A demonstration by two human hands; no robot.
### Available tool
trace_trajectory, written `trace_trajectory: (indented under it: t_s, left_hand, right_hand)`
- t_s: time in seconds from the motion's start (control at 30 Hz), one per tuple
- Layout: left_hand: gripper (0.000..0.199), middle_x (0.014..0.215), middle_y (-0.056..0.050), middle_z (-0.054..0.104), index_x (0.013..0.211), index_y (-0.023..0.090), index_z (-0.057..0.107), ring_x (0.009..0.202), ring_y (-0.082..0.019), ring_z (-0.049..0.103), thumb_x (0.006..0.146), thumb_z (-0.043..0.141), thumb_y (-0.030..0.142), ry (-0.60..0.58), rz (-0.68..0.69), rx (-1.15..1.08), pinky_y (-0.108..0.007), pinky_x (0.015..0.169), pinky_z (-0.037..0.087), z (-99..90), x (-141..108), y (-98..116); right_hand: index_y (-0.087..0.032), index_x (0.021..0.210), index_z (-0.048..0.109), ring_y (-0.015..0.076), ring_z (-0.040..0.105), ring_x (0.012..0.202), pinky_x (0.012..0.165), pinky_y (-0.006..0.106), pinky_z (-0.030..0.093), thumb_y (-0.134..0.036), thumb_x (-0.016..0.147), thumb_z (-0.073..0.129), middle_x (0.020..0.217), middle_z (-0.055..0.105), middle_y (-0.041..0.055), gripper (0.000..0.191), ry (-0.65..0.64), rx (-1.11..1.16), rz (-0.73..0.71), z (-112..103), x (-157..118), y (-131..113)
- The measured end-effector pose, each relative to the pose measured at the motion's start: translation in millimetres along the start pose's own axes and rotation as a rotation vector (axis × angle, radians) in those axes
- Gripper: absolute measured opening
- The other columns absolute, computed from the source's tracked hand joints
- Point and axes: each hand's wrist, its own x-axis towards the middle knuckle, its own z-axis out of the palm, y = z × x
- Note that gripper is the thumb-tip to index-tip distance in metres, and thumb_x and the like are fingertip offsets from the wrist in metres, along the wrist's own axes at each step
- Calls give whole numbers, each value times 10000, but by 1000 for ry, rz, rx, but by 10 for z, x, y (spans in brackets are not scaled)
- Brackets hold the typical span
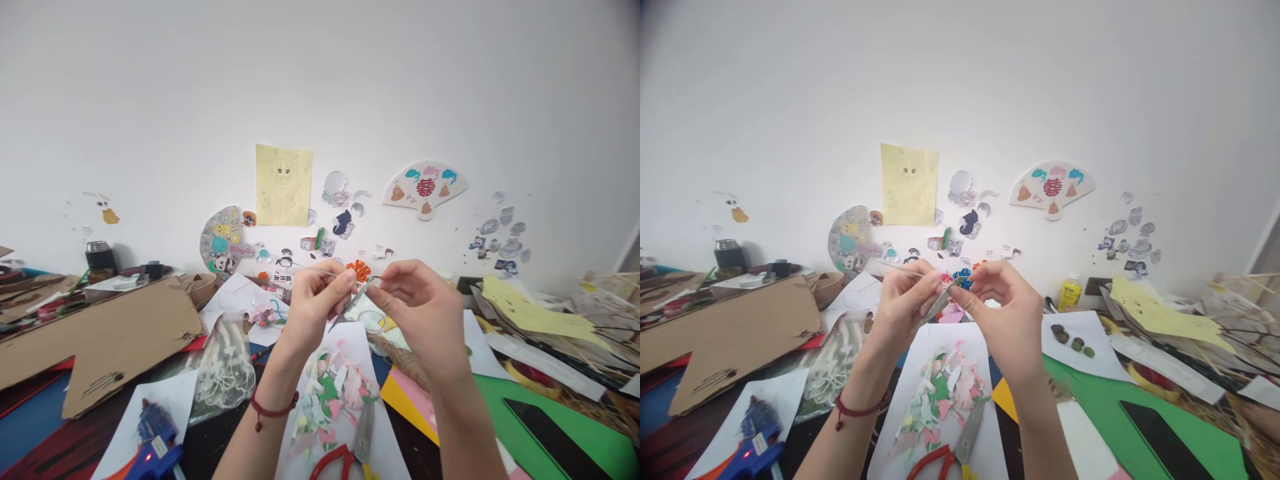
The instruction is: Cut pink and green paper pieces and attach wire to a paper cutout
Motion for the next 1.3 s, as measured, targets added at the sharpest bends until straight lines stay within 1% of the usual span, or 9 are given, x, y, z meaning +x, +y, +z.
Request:
trace_trajectory:
  t_s: [0.17,0.27,0.33,0.5,0.63,0.83,1.07,1.2,1.3]
  left_hand:
    - [249,526,39,490,714,144,604,457,-56,436,876,618,332,110,211,367,-187,443,332,39,-70,45]
    - [244,559,28,512,716,153,604,484,-68,452,894,590,319,152,297,511,-202,461,340,63,-105,66]
    - [221,565,29,518,730,157,609,482,-67,446,901,579,294,160,349,591,-206,464,332,66,-114,79]
    - [168,599,21,554,764,159,612,477,-66,438,908,553,223,150,464,773,-213,479,327,55,-119,106]
    - [117,603,28,544,805,161,605,482,-64,423,900,537,154,132,581,885,-205,492,326,55,-124,95]
    - [88,626,12,563,813,160,585,516,-79,433,856,555,89,151,878,1118,-221,519,324,44,-102,5]
    - [89,562,17,494,883,160,615,500,-103,430,837,576,94,237,1150,1314,-258,485,266,8,-54,-113]
    - [127,623,-12,578,945,150,619,512,-111,458,824,608,116,196,1254,1438,-257,486,319,-19,-75,-88]
    - [84,662,-40,609,907,137,632,519,-118,481,829,607,124,172,1302,1510,-263,472,343,-9,-106,-42]
  right_hand:
    - [-209,961,736,205,692,865,759,316,584,-350,802,716,907,736,56,213,-140,8,-12,-34,-20,-42]
    - [-232,1021,746,217,691,908,737,318,588,-386,907,577,988,740,62,256,-222,61,-15,-60,-46,-55]
    - [-244,1056,741,219,695,904,706,312,593,-394,924,546,1009,741,58,280,-250,69,-25,-63,-67,-66]
    - [-274,952,760,174,713,775,672,259,605,-265,790,731,893,759,2,165,-146,-97,-84,-6,-125,-126]
    - [-244,860,757,154,706,723,658,239,604,-239,798,717,814,749,-8,75,-60,-173,-147,58,-150,-144]
    - [-211,855,736,147,672,682,663,264,600,-238,819,691,776,719,1,64,19,-252,-236,108,-158,-112]
    - [-218,847,707,141,624,666,626,267,567,-229,847,649,726,658,-3,59,59,-254,-329,139,-148,-101]
    - [-211,840,682,134,611,691,650,265,529,-166,848,635,759,668,-1,66,46,-306,-433,140,-145,-123]
    - [-207,840,670,138,610,703,666,280,515,-124,846,622,784,682,5,96,55,-338,-483,151,-151,-128]
